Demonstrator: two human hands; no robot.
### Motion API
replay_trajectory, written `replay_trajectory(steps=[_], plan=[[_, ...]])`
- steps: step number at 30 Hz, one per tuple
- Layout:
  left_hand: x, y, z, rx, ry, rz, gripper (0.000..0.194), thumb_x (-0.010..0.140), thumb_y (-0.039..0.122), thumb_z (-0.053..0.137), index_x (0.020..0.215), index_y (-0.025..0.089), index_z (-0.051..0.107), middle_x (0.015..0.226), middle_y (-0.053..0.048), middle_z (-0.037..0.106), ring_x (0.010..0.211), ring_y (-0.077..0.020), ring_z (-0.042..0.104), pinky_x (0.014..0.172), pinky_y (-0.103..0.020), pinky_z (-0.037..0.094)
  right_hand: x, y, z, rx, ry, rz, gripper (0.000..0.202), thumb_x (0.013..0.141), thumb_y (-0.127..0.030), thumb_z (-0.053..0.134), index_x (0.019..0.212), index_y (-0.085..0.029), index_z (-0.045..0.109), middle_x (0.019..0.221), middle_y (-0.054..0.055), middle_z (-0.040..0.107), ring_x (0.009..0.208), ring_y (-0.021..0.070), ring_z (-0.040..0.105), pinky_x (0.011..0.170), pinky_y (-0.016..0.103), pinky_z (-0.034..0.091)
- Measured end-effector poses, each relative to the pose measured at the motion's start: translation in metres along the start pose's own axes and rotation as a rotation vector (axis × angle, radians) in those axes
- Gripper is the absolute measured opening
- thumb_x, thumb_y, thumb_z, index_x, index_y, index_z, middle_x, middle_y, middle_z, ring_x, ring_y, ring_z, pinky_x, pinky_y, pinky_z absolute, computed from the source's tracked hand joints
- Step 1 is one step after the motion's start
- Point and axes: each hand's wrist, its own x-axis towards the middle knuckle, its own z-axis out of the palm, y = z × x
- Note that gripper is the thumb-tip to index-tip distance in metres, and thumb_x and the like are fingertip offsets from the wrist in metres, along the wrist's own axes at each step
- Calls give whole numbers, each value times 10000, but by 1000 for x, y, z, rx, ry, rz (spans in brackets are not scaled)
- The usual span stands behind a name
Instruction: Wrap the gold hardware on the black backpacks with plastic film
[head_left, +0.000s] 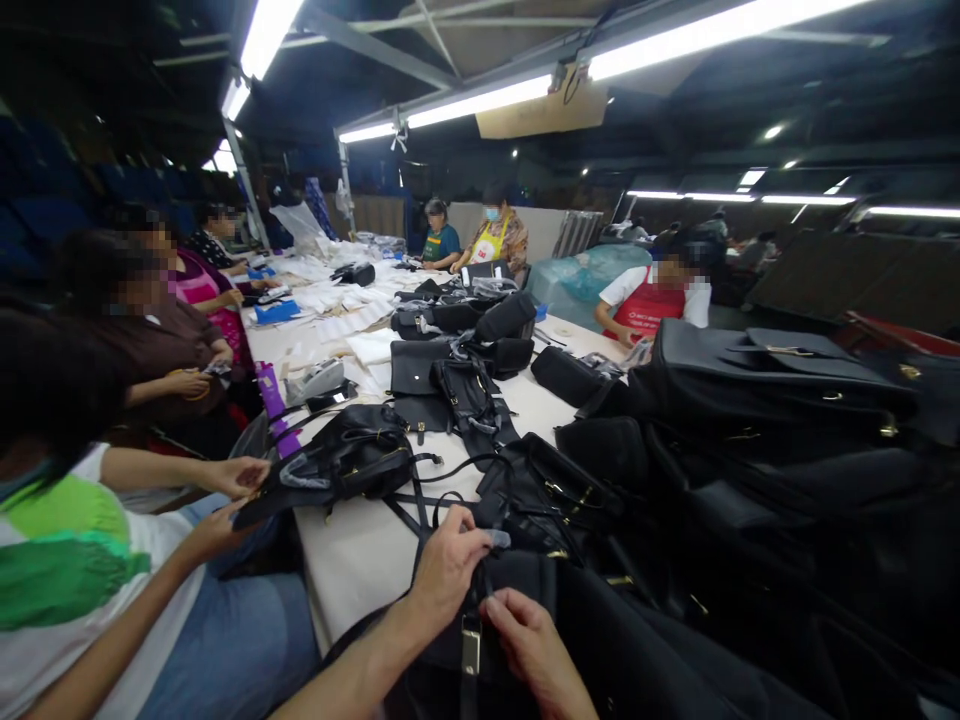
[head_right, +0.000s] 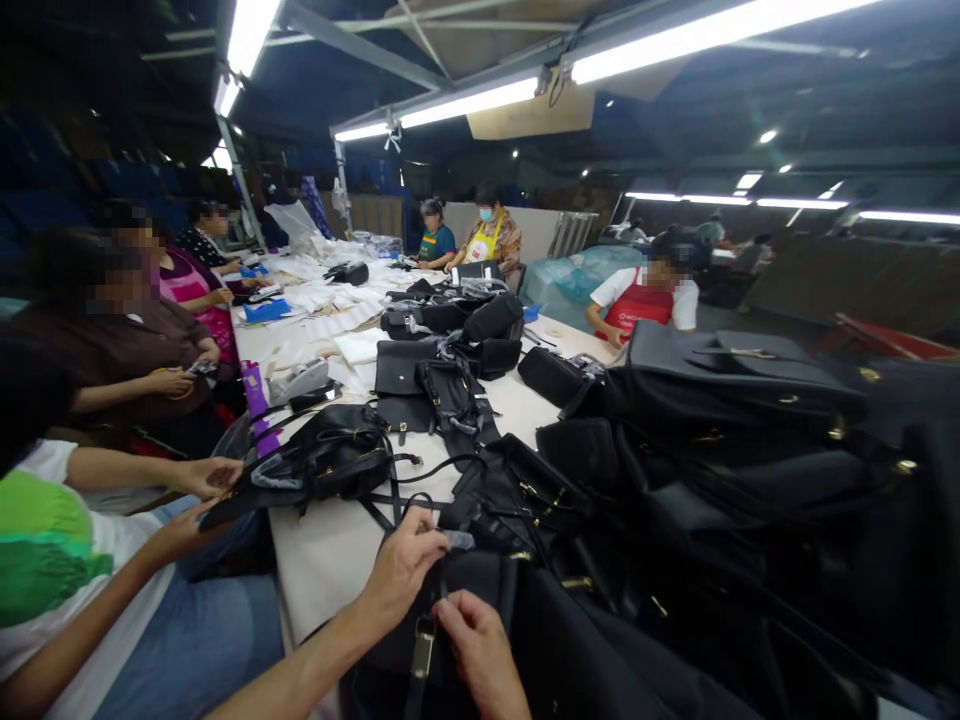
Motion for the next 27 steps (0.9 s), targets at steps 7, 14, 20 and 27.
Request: replay_trajectory(steps=[7,14,20,27], plan=[[-9,-5,-20,-184,162,-261,207,854,274,489,830,204,682,931,-32,497,904,-191,530,852,-292,400,-10,1,10,-56,-4,-60,321,611,-486,714,698,-181,664,504,-76,377,453,63,264,432,231,152],[13,-5,-25,-380,-52,-302,185,802,245,514,714,169,657,550,43,501,516,-120,465,552,-235,368,2,-1,22,-16,26,-34,267,560,-409,715,638,-166,638,523,-45,493,452,73,370,401,206,219],[-10,-16,-14,-533,-56,-427,207,800,291,544,792,135,680,623,-7,617,505,-110,530,496,-217,388,8,-2,19,33,46,-2,289,551,-306,707,790,-144,704,571,-24,569,497,81,429,397,181,196],[-19,-37,-11,-795,-39,-731,173,783,257,619,894,141,555,642,-8,627,480,-68,552,465,-153,413,23,3,20,35,165,-55,380,559,-351,729,880,-170,636,610,-10,666,454,83,421,389,196,249]])
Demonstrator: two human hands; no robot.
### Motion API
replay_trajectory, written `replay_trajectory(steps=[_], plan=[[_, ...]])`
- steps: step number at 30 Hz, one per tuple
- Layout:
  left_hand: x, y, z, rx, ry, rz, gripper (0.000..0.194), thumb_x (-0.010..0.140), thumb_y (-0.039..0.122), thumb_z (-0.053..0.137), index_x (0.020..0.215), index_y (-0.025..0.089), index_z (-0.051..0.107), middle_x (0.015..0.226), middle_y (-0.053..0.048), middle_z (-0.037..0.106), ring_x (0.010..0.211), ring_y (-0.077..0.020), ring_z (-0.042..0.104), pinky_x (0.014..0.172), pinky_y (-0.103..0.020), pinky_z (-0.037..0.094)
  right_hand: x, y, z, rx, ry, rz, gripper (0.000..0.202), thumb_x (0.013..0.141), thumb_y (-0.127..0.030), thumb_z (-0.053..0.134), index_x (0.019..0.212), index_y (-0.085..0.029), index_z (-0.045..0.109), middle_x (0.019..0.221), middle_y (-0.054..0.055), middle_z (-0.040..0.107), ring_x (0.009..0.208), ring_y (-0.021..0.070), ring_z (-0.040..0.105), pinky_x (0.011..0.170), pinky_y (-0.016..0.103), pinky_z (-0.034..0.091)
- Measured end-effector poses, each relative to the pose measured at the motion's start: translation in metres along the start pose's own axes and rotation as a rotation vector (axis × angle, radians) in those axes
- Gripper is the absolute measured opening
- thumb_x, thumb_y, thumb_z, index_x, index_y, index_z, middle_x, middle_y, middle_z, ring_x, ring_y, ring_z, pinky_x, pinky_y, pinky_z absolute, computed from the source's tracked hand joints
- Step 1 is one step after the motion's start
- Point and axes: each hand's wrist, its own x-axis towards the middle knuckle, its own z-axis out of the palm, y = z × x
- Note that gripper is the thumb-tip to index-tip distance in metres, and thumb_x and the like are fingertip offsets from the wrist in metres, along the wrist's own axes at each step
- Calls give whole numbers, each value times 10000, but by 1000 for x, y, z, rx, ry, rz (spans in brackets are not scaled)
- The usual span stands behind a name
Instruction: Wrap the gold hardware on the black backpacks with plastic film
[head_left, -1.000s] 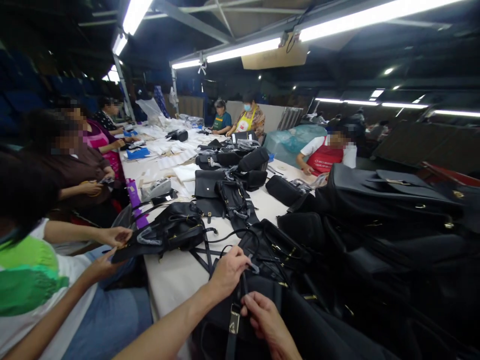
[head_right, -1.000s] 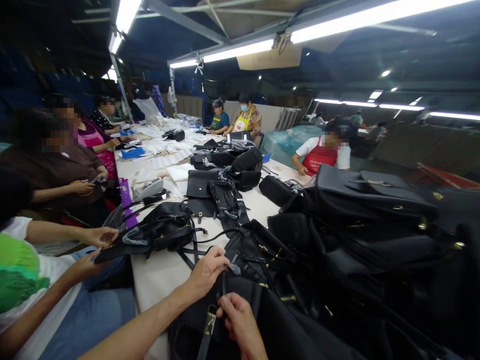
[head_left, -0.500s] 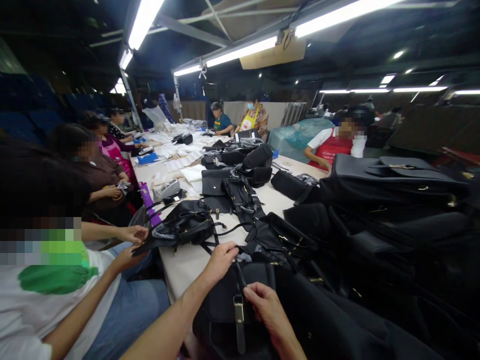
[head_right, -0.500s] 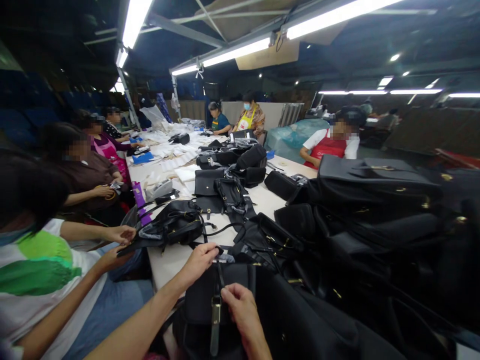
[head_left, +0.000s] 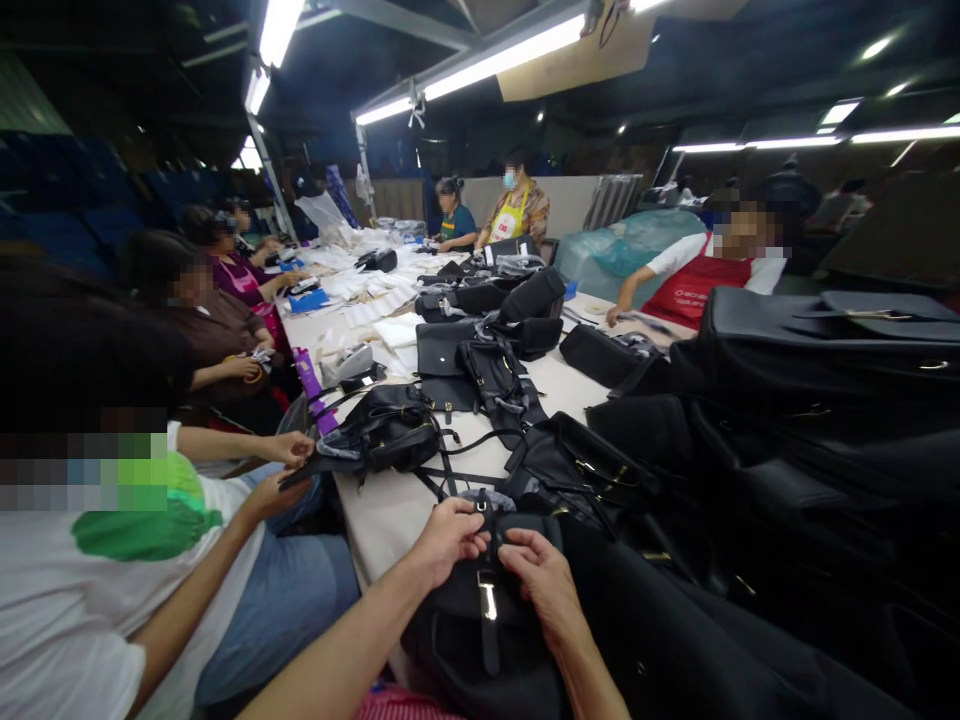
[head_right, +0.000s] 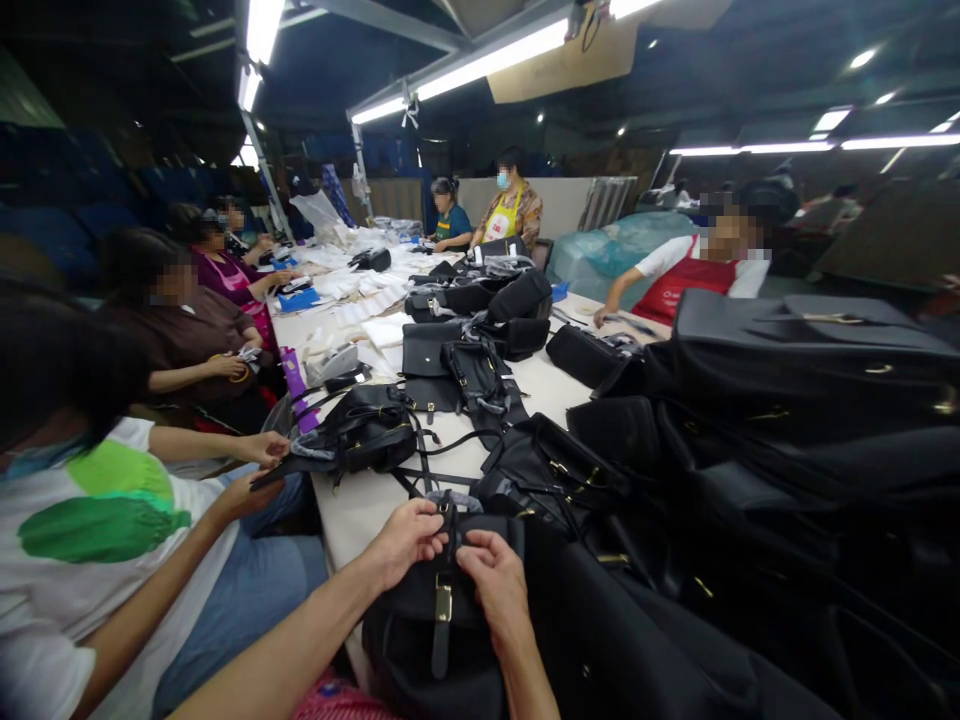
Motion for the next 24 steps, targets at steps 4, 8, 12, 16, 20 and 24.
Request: replay_trajectory(steps=[4,8,12,16,20,24], plan=[[-4,-7,1,-51,-110,-149,201,728,251,716,778,112,580,648,-58,661,496,-83,598,478,-160,469,10,3,9,-11,27,-49,339,566,-386,737,815,-185,625,573,-10,666,474,121,501,407,215,320],[1,-14,0,-45,-128,-200,194,716,236,736,721,114,585,570,-46,653,461,-105,610,452,-171,486,15,6,14,-23,-3,-106,334,585,-414,739,817,-186,660,594,4,690,499,156,563,452,252,388],[9,-17,-5,-46,-154,-254,212,681,212,755,677,118,566,535,-52,647,472,-129,631,451,-180,493,14,7,12,-55,-17,-164,350,602,-446,757,844,-200,700,642,19,717,605,208,635,573,299,460],[9,-14,-9,-68,-230,-310,304,620,287,803,680,126,553,610,-71,664,531,-136,652,449,-167,469,12,6,7,-77,-31,-210,268,646,-414,755,803,-202,712,697,35,732,683,221,653,668,315,468],[6,-11,-9,-44,-255,-282,313,582,311,785,713,137,560,599,-37,645,437,-75,552,396,-142,375,12,5,6,-20,-58,-215,273,664,-397,754,830,-195,674,676,21,717,647,194,626,641,301,457],[5,-11,-5,43,-184,-193,262,590,283,706,611,184,464,402,83,441,305,-28,297,337,-153,177,10,9,8,92,-41,-168,309,600,-364,796,727,-222,553,539,-65,579,519,134,532,526,255,411]])
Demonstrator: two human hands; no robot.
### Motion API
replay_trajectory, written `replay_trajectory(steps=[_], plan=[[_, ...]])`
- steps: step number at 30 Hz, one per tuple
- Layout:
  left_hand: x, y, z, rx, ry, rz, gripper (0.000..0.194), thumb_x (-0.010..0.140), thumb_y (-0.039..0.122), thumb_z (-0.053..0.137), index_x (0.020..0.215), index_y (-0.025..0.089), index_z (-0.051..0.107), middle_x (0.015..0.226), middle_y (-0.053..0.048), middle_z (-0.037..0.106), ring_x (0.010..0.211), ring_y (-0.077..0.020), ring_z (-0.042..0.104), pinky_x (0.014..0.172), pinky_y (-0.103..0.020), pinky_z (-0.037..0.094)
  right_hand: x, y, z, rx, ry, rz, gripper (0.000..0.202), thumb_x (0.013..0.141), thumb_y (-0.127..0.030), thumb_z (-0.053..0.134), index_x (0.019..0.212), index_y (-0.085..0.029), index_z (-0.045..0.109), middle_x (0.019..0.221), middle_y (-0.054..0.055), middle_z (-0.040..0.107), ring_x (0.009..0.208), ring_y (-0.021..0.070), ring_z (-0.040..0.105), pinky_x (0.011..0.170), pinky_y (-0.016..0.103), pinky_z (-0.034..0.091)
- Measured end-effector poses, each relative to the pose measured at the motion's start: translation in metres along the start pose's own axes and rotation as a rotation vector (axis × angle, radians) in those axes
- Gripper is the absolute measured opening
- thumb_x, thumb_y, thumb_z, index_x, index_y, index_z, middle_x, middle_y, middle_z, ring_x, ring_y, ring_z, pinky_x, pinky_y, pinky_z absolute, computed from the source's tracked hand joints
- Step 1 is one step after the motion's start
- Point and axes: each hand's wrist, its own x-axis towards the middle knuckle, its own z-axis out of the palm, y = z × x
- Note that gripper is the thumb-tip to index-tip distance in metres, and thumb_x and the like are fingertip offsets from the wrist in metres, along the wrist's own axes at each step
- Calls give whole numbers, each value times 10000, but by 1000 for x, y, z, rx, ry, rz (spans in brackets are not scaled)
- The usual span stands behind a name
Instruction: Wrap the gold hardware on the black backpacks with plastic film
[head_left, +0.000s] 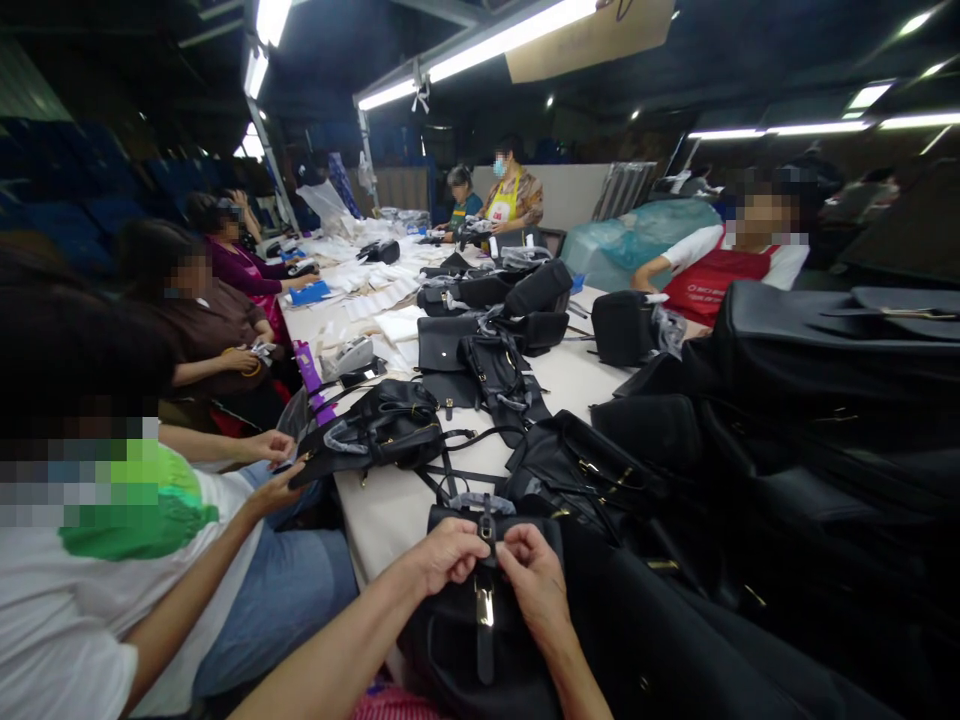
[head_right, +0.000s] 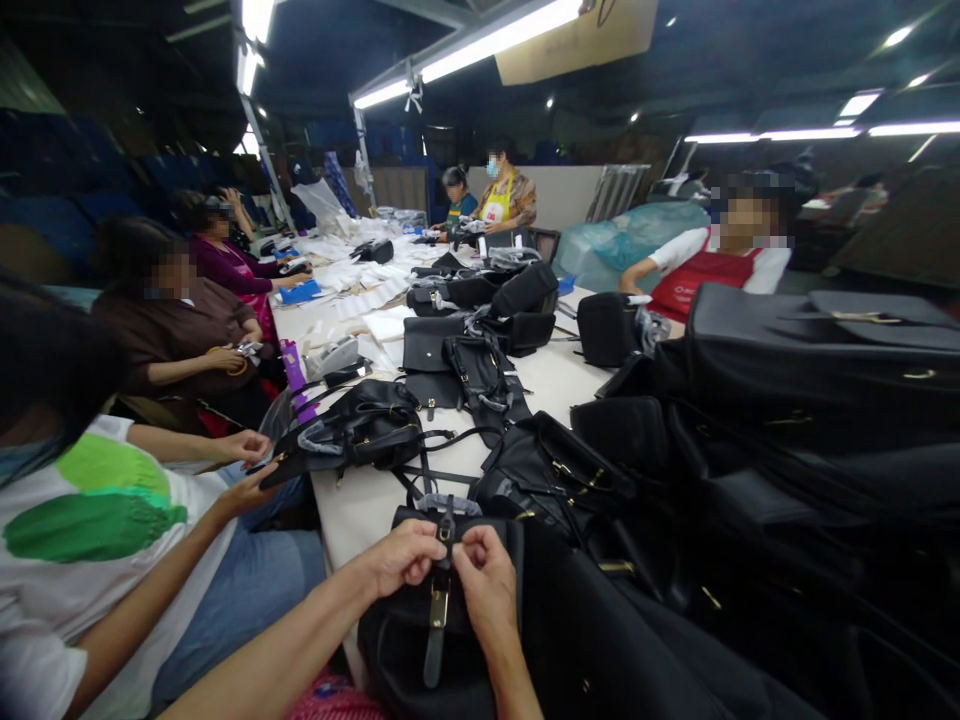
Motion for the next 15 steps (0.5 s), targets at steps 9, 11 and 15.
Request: replay_trajectory(steps=[9,11,15], plan=[[-8,1,21,270,227,325,106,609,153,597,562,165,503,566,51,462,531,-80,426,421,-168,284,-15,2,-1,217,-7,79,321,665,-407,771,776,-236,523,650,-61,561,601,126,556,613,254,475],[-11,-2,26,290,247,343,51,662,186,569,635,170,529,611,38,501,552,-101,485,411,-169,322,-18,0,-2,207,-38,50,327,672,-425,783,836,-224,583,709,-36,627,652,137,580,639,251,470],[-16,-10,33,285,234,323,62,761,244,491,779,187,508,617,34,550,501,-132,581,354,-169,344,-25,-3,-1,192,-84,22,346,672,-458,789,854,-213,627,753,-7,679,698,160,612,671,269,481]])
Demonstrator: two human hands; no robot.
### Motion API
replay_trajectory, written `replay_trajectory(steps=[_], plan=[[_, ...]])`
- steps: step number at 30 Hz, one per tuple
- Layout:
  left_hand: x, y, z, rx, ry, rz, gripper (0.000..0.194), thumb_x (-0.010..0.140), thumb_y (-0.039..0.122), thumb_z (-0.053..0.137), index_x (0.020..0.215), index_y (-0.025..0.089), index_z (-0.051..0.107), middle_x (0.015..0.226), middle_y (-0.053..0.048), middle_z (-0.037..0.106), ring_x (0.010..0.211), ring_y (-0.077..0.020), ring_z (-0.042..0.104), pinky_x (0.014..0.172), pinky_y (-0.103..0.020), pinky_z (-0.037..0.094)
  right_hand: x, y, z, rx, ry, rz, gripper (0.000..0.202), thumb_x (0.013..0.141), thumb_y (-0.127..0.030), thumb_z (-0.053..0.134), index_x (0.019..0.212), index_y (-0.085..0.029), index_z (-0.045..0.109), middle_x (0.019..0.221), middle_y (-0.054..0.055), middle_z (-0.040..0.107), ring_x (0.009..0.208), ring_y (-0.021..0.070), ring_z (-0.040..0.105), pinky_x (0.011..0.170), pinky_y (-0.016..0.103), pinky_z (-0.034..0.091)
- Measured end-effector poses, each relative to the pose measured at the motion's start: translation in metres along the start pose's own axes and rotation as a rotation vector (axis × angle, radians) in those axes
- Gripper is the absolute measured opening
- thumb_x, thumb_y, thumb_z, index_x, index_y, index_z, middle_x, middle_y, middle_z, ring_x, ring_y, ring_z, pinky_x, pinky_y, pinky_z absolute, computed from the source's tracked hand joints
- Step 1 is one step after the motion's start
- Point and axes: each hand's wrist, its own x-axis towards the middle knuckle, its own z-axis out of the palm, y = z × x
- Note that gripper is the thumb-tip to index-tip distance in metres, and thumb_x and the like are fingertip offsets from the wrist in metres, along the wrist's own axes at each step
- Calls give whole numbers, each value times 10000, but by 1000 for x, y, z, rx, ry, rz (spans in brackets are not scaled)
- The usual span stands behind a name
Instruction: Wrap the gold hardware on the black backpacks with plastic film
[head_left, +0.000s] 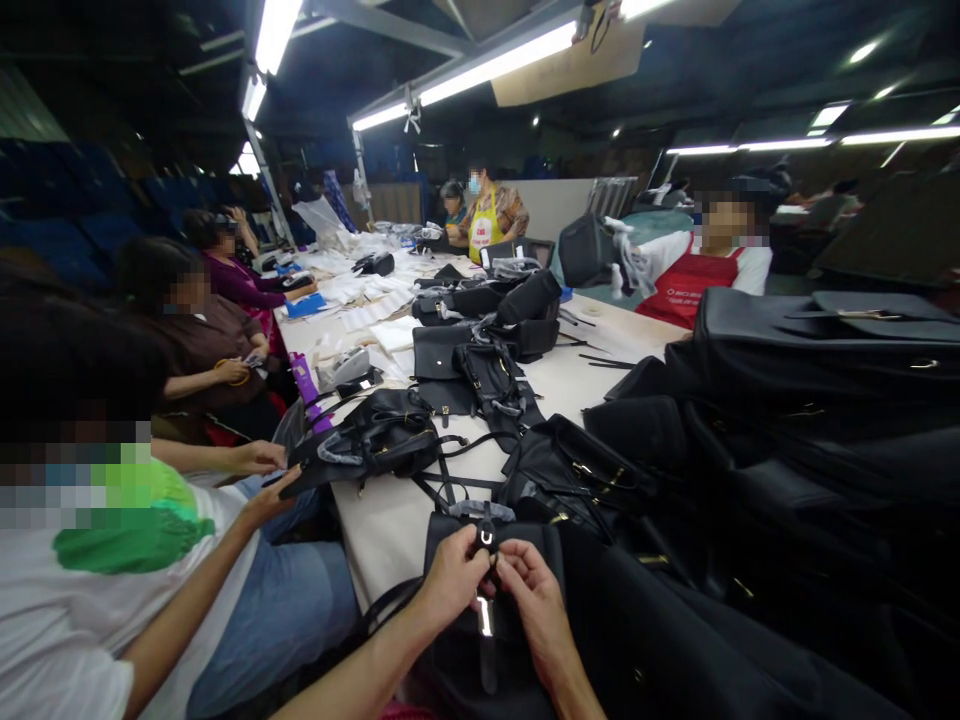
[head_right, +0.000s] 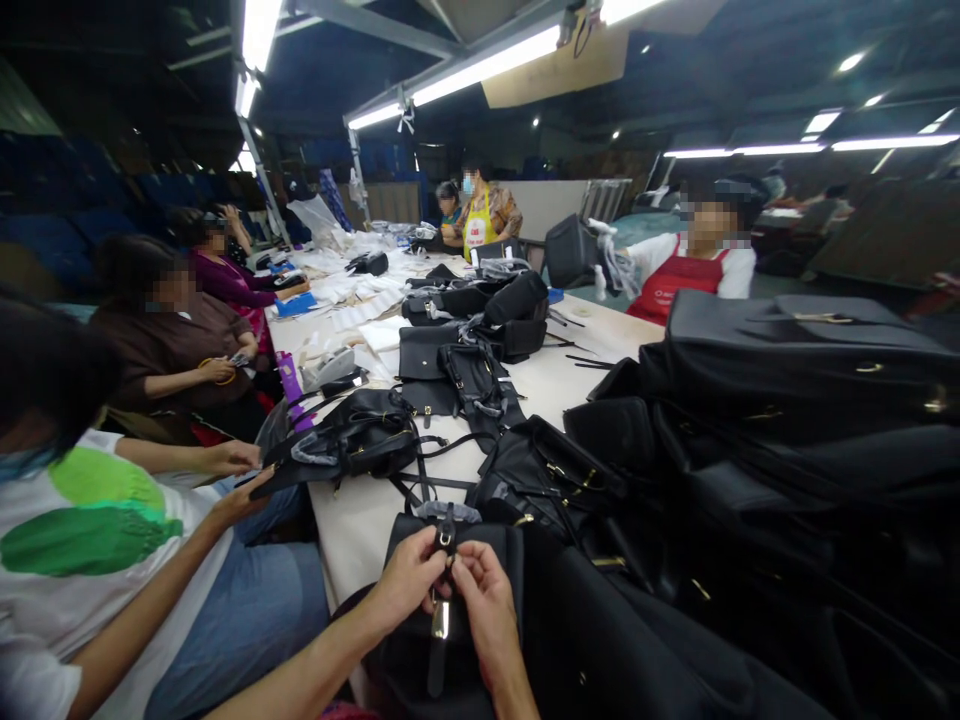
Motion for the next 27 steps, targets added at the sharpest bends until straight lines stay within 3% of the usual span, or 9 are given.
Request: replay_trajectory(steps=[5,8,12,14,17,22,27], plan=[[-2,-5,-3,-20,32,26,120,785,238,514,711,205,425,542,80,489,375,-63,458,346,-154,271,-5,3,0,-16,16,10,336,673,-464,786,830,-202,645,736,3,690,708,173,632,657,271,480],[-4,-7,-5,-67,-11,15,166,781,290,558,710,207,433,481,102,438,343,-46,378,353,-158,239,-4,8,-2,-19,52,32,398,649,-468,800,878,-179,649,720,21,707,712,183,648,643,269,475],[-6,-10,-5,-179,-105,-72,273,749,437,598,781,217,439,436,118,421,285,-44,297,331,-170,178,0,15,-2,22,117,30,540,591,-472,831,1001,-192,617,799,22,718,681,175,662,624,278,494],[-6,-12,-4,-236,-124,-118,330,712,468,630,800,219,431,448,117,434,284,-38,287,336,-167,159,2,17,-1,46,135,32,554,542,-457,860,969,-199,620,817,15,711,648,163,656,611,281,506],[-6,-12,-4,-317,-148,-183,381,665,471,667,800,222,413,475,116,444,297,-20,264,354,-164,124,2,19,-1,57,137,60,525,489,-429,893,880,-189,638,691,-9,682,564,126,604,515,229,458],[-5,-10,-8,-413,-224,-298,400,630,426,686,813,219,397,529,97,481,331,3,230,385,-169,89,-5,19,0,80,50,162,422,605,-471,833,846,-143,720,658,16,679,564,93,577,499,180,434],[-4,-11,-9,-416,-226,-332,383,644,371,698,827,220,398,530,93,499,329,4,229,395,-178,60,-7,17,2,88,32,186,373,585,-420,856,821,-149,756,673,16,704,555,74,579,499,154,439]])
